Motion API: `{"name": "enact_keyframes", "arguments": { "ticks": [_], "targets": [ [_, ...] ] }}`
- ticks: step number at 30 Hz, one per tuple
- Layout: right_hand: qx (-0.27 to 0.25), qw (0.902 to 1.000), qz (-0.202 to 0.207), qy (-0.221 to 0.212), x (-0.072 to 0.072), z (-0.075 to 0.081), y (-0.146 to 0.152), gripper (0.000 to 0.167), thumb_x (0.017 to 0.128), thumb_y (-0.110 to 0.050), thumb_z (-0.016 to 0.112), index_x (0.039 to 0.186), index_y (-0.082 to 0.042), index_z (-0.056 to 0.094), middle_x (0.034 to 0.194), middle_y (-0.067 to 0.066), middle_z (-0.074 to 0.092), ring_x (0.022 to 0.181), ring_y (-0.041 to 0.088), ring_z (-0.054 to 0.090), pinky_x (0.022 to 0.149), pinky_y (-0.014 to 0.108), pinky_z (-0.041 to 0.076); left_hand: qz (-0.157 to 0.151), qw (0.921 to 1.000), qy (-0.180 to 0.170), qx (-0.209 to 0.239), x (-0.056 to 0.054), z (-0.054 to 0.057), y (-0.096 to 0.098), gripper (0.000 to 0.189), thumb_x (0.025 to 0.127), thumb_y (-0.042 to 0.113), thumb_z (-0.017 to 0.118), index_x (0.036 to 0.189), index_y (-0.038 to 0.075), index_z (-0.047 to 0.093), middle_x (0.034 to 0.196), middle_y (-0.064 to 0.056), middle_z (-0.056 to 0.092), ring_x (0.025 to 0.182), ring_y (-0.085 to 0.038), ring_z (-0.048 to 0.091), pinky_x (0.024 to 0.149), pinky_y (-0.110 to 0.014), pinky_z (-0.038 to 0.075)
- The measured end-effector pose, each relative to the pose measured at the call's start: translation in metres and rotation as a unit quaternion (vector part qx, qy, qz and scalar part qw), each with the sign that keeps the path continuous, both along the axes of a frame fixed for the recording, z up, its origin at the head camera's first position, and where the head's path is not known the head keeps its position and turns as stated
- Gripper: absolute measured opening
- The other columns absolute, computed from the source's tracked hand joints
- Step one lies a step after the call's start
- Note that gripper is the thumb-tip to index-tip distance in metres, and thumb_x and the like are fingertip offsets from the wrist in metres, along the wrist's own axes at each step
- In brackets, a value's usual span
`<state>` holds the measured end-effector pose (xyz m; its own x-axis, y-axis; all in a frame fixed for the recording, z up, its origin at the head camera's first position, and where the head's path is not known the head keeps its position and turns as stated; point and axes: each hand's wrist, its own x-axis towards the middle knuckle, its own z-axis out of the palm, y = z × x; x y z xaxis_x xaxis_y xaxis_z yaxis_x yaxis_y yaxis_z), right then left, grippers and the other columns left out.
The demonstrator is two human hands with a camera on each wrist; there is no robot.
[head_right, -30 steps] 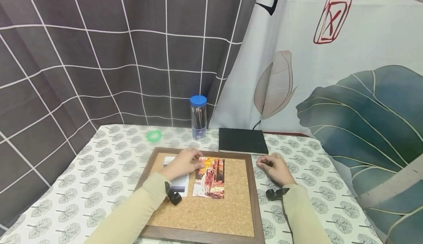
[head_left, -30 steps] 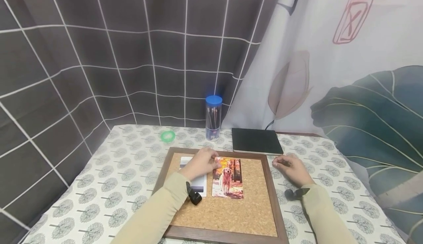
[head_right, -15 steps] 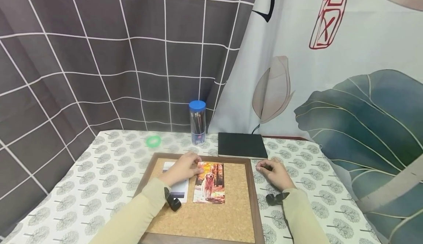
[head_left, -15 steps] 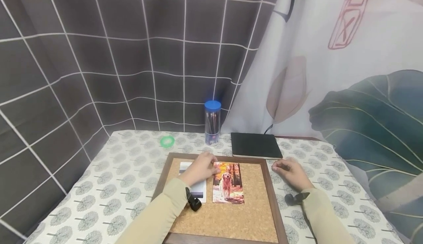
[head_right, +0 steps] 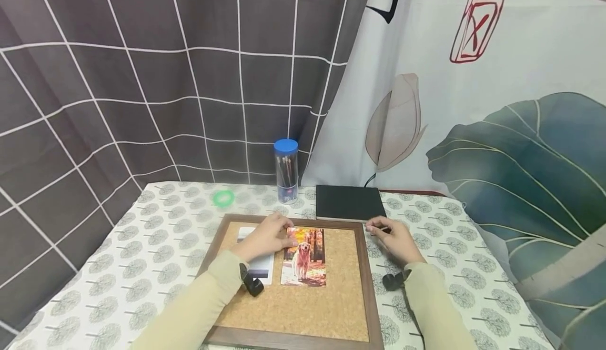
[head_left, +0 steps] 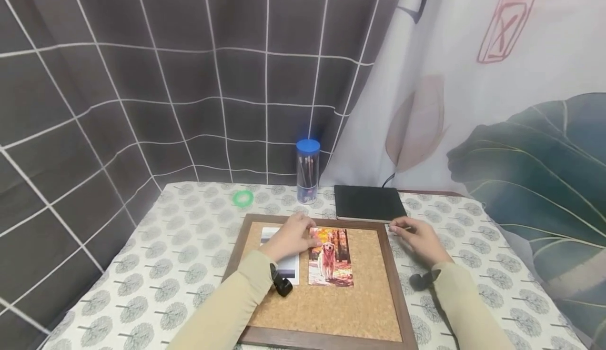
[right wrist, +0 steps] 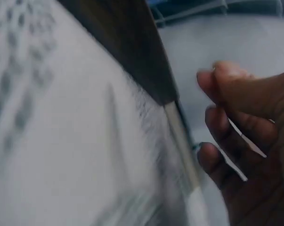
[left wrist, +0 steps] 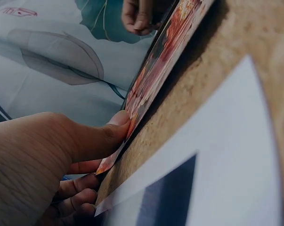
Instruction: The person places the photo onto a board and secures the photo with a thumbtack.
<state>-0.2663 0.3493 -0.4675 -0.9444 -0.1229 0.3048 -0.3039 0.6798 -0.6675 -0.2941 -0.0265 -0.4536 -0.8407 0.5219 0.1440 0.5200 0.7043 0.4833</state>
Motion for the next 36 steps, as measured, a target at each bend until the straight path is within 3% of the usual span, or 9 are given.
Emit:
{"name": "enact_keyframes", "arguments": {
  "ticks": [6, 12, 17, 21, 28, 36],
  "targets": [
    [-0.005, 0.9959, 0.09, -0.011, -0.01, 0.032, -0.036, 0.018, 0.096, -0.028, 0.069, 0.104, -0.013, 0.074, 0.101, -0.004, 0.072, 0.09, 0.013, 0.065, 0.079, 0.028, 0.053, -0.008, 1.0, 0.004, -0.004, 0.0, 0.004, 0.0, 0.056, 0.086, 0.047, 0.076, 0.123, 0.007, 0.064, 0.12, -0.007, 0.056, 0.113, -0.024, 0.054, 0.102, -0.042, 0.047],
    [-0.002, 0.9879, 0.152, -0.029, -0.03, 0.044, -0.082, 0.017, 0.093, -0.025, 0.073, 0.101, -0.01, 0.076, 0.096, -0.007, 0.073, 0.09, 0.015, 0.066, 0.084, 0.034, 0.054, -0.005, 1.0, -0.004, 0.0, -0.001, 0.008, -0.002, 0.055, 0.086, 0.046, 0.076, 0.123, 0.007, 0.064, 0.117, -0.005, 0.055, 0.109, -0.021, 0.053, 0.1, -0.04, 0.048],
    [0.027, 0.9786, 0.195, -0.059, -0.045, 0.04, -0.116, 0.011, 0.092, -0.024, 0.073, 0.098, -0.015, 0.076, 0.089, -0.009, 0.072, 0.086, 0.014, 0.065, 0.082, 0.036, 0.053, -0.005, 1.0, -0.003, -0.004, 0.0, 0.006, -0.001, 0.054, 0.087, 0.046, 0.076, 0.123, 0.008, 0.064, 0.119, -0.006, 0.055, 0.112, -0.023, 0.053, 0.101, -0.041, 0.048],
    [0.04, 0.9727, 0.215, -0.078, -0.054, 0.027, -0.13, 0.006, 0.093, -0.026, 0.073, 0.093, -0.02, 0.075, 0.086, -0.011, 0.072, 0.083, 0.012, 0.064, 0.08, 0.034, 0.051, -0.004, 0.9999, 0.001, -0.01, 0.0, 0.004, 0.0, 0.051, 0.087, 0.044, 0.076, 0.122, 0.009, 0.065, 0.12, -0.007, 0.055, 0.115, -0.024, 0.053, 0.103, -0.041, 0.046],
    [0.034, 0.9811, 0.181, -0.06, -0.051, 0.009, -0.125, 0.007, 0.094, -0.029, 0.072, 0.093, -0.022, 0.075, 0.09, -0.011, 0.069, 0.086, 0.012, 0.061, 0.082, 0.033, 0.049, -0.009, 0.9999, -0.001, -0.009, 0.003, 0.004, 0.002, 0.052, 0.087, 0.045, 0.076, 0.122, 0.008, 0.065, 0.118, -0.006, 0.055, 0.112, -0.023, 0.054, 0.102, -0.041, 0.047],
    [0.03, 0.9797, 0.192, -0.049, -0.053, 0.009, -0.128, 0.006, 0.094, -0.025, 0.071, 0.094, -0.021, 0.075, 0.093, -0.01, 0.067, 0.088, 0.013, 0.06, 0.082, 0.031, 0.048, -0.004, 0.9999, 0.0, -0.012, 0.001, 0.007, 0.001, 0.053, 0.086, 0.045, 0.076, 0.123, 0.007, 0.065, 0.118, -0.007, 0.055, 0.111, -0.023, 0.054, 0.101, -0.041, 0.048]
  ]
}}
